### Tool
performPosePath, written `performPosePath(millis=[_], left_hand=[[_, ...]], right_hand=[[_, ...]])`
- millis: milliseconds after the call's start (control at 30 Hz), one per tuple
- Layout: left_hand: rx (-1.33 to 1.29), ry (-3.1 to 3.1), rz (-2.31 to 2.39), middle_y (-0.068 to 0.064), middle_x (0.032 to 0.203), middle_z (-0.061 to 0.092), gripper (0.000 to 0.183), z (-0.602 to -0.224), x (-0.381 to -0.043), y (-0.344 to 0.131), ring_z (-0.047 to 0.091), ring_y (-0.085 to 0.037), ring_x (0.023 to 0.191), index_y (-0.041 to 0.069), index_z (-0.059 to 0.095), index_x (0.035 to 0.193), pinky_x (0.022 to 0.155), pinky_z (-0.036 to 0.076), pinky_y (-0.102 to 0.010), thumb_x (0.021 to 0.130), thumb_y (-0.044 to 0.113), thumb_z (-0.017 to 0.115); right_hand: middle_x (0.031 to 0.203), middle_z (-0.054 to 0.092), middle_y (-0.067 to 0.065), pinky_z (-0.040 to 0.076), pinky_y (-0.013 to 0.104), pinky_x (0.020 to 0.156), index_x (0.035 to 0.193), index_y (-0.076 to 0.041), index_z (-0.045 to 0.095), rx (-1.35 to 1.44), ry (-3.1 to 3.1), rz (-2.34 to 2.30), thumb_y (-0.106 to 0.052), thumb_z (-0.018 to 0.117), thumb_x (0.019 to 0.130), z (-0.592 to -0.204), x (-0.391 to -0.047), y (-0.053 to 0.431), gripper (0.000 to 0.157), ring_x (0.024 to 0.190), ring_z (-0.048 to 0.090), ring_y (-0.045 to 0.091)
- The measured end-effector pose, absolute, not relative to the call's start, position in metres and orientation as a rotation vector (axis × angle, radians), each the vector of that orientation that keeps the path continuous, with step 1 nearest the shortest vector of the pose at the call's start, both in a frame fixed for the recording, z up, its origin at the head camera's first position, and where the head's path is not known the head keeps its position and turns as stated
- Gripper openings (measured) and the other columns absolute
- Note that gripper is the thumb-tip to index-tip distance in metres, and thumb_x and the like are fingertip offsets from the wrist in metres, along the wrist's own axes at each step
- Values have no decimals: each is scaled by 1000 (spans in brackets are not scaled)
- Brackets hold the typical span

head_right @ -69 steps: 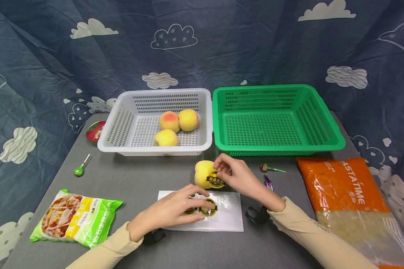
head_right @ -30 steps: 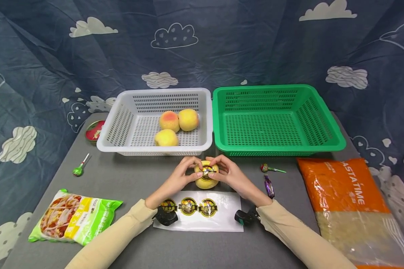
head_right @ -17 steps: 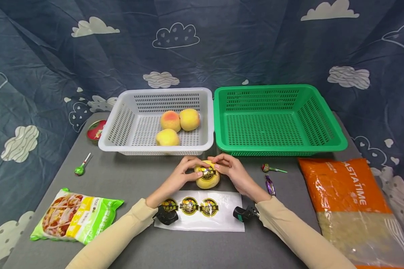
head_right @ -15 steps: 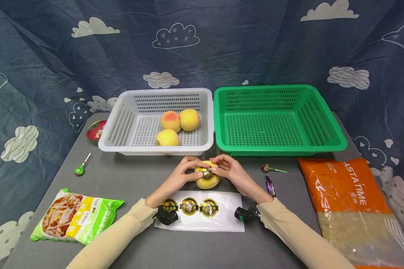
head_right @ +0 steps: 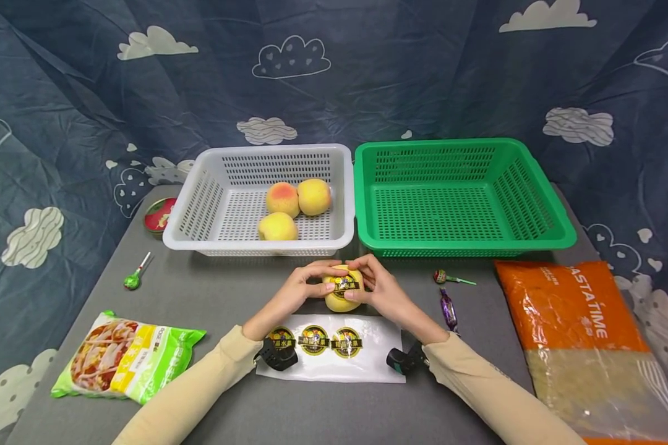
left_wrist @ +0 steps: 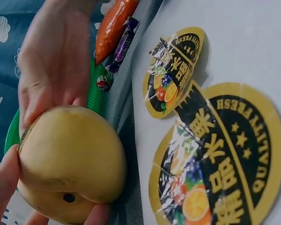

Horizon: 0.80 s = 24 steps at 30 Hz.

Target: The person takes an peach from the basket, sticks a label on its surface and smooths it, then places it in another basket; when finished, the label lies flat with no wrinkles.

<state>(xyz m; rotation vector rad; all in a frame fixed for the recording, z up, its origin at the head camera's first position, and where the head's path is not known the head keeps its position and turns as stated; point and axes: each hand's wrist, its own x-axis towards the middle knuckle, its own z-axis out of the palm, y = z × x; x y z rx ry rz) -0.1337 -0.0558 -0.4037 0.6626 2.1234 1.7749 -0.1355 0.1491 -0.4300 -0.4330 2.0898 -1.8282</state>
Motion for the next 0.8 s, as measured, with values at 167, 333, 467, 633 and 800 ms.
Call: performPosePath(millis=[167, 333, 467, 633, 800], left_hand=[[638, 2019, 1828, -18, 133, 42, 31, -408, -134, -58, 39, -25, 122, -3, 56, 119, 96, 34, -39, 89, 4, 53], [572, 1982, 1855, -17, 132, 43, 30, -412, -135, -55, 45, -20, 116, -2, 56, 119, 78, 49, -31, 91, 8, 52], [569, 2079, 1835, -18, 127, 47, 28, -411, -135, -51, 43, -22, 116, -3, 59, 115, 80, 47, -30, 89, 7, 54], [612, 2187, 1795, -18, 125, 49, 25, -410, -134, -50, 44, -23, 114, -3, 61, 112, 89, 41, -34, 89, 7, 53], [728, 2309, 1750, -19, 122, 51, 23, -410, -132, -50, 46, -26, 111, -1, 62, 110, 85, 42, -37, 90, 6, 53]], right_hand=[[133, 39, 18, 33, 36, 98, 123, 0, 38, -418, 1899, -1887, -6, 59, 86, -438, -141, 163, 43, 124, 36, 29], [129, 43, 16, 32, 43, 98, 121, -1, 40, -346, 1909, -1866, -13, 60, 86, -437, -143, 163, 42, 122, 39, 26], [126, 48, 17, 37, 36, 94, 119, 2, 41, -284, 1907, -1899, -9, 59, 87, -435, -145, 162, 39, 115, 47, 21], [125, 50, 18, 34, 40, 95, 118, 3, 42, -270, 1890, -1892, -10, 56, 89, -433, -147, 164, 35, 112, 48, 18], [124, 51, 16, 29, 44, 98, 113, 4, 42, -236, 1933, -1891, -16, 59, 87, -432, -149, 160, 37, 111, 50, 21]])
